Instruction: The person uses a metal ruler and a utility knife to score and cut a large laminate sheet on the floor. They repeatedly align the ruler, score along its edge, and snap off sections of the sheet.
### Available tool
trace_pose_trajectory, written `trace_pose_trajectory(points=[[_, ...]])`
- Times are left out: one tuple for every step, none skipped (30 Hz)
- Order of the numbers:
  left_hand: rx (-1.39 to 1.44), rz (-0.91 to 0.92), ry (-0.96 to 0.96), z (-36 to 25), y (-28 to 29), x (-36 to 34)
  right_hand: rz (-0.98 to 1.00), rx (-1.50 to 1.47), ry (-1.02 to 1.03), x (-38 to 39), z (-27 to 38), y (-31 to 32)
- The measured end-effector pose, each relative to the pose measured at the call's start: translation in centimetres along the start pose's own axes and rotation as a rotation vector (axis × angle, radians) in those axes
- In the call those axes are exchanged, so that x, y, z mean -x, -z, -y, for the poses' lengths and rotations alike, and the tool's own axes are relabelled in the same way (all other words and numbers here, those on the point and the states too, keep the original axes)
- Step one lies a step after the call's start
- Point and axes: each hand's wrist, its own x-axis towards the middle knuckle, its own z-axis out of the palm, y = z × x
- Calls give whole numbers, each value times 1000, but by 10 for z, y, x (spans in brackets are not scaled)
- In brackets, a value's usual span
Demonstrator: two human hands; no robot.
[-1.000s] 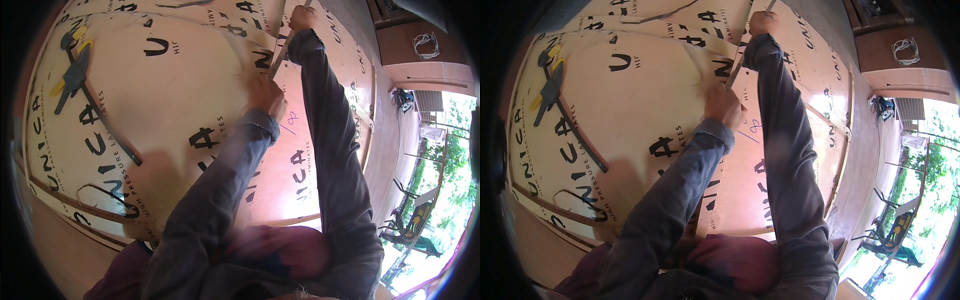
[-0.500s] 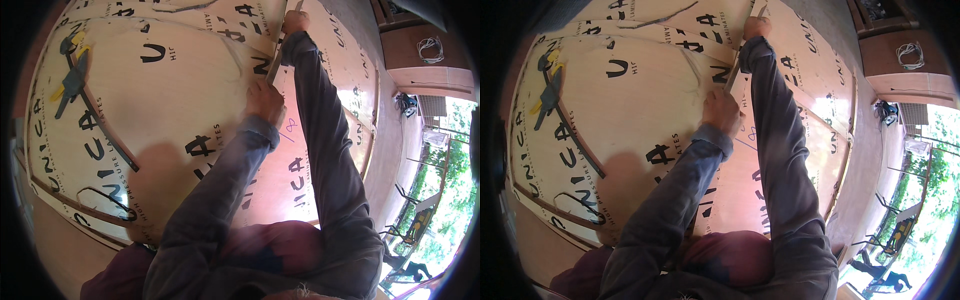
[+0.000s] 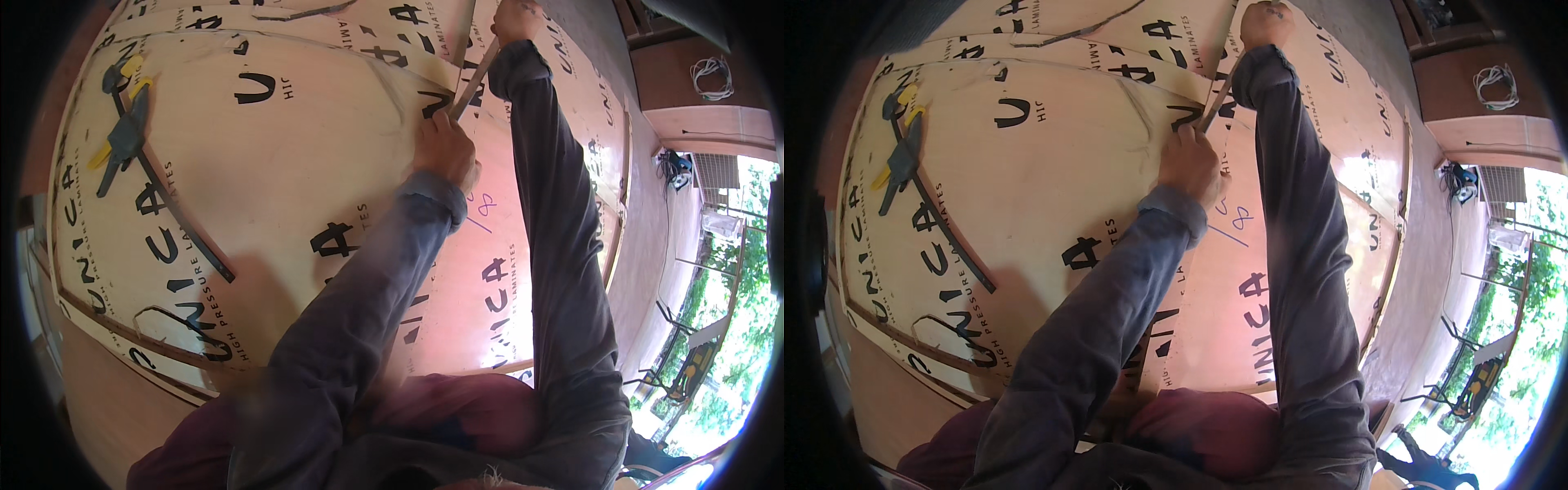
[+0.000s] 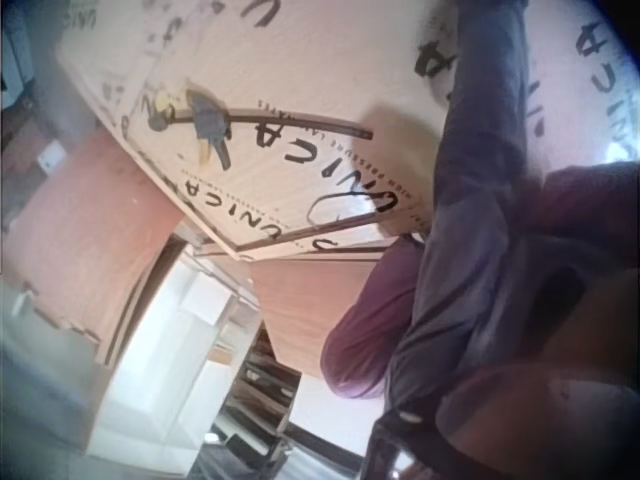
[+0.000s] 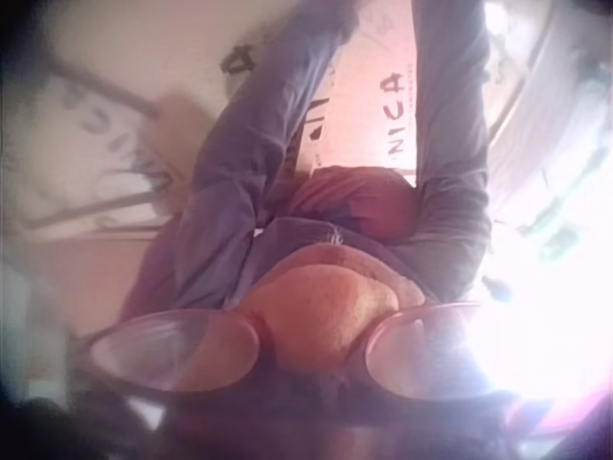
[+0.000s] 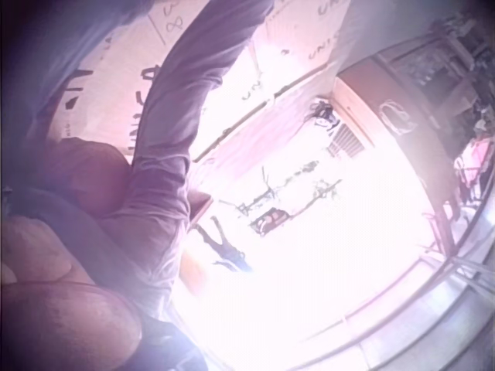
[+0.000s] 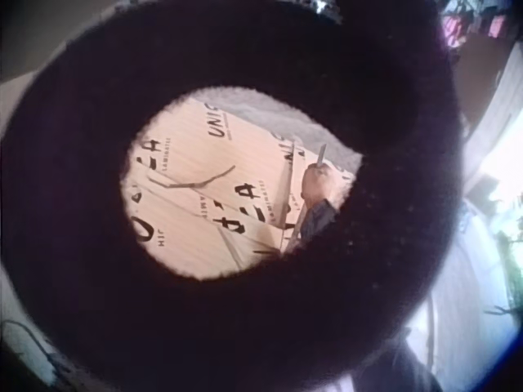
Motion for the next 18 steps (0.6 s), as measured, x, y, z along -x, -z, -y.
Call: trace_pose_trajectory(points=[[-11,-20,3,-1,-2,-1,9,141,63,0,1,-2],[-23,-40,6,-2,-4,-2,20,273,114,0,2,-5],[-24,-27,4,-2,-4,-3,50,393,158,0,3,-7],[-25,-14,3,-2,-3,-4,86,497,201,0,5,-9],[-27,-2,2,-2,-3,-4,123,572,228,1,6,-11],[-24,-1,0,-4,-3,-5,156,640,251,0,3,-10],[-20,-1,0,-5,-2,-5,184,697,270,-1,0,-10],[-17,0,-1,-6,-2,-5,209,741,284,-2,-2,-11],[-7,5,-2,-4,-2,-5,231,768,298,-2,-1,-13],[2,10,-2,-1,-2,-6,250,789,310,-2,0,-17],[10,15,0,1,-2,-6,262,807,319,0,1,-20],[-4,-4,-5,2,-4,-6,272,814,326,1,3,-24],[-19,-24,-7,4,-6,-7,282,820,335,2,5,-29],[-36,-43,-8,7,-7,-7,287,818,347,3,10,-35],[-29,-2,-17,5,-4,-8,285,821,341,-1,4,-38],[-8,34,-34,-3,2,-9,264,801,318,-11,-10,-39],[14,71,-53,-10,6,-10,229,726,261,-20,-25,-37],[4,47,-39,-7,6,-9,197,570,217,-15,-14,-45]])
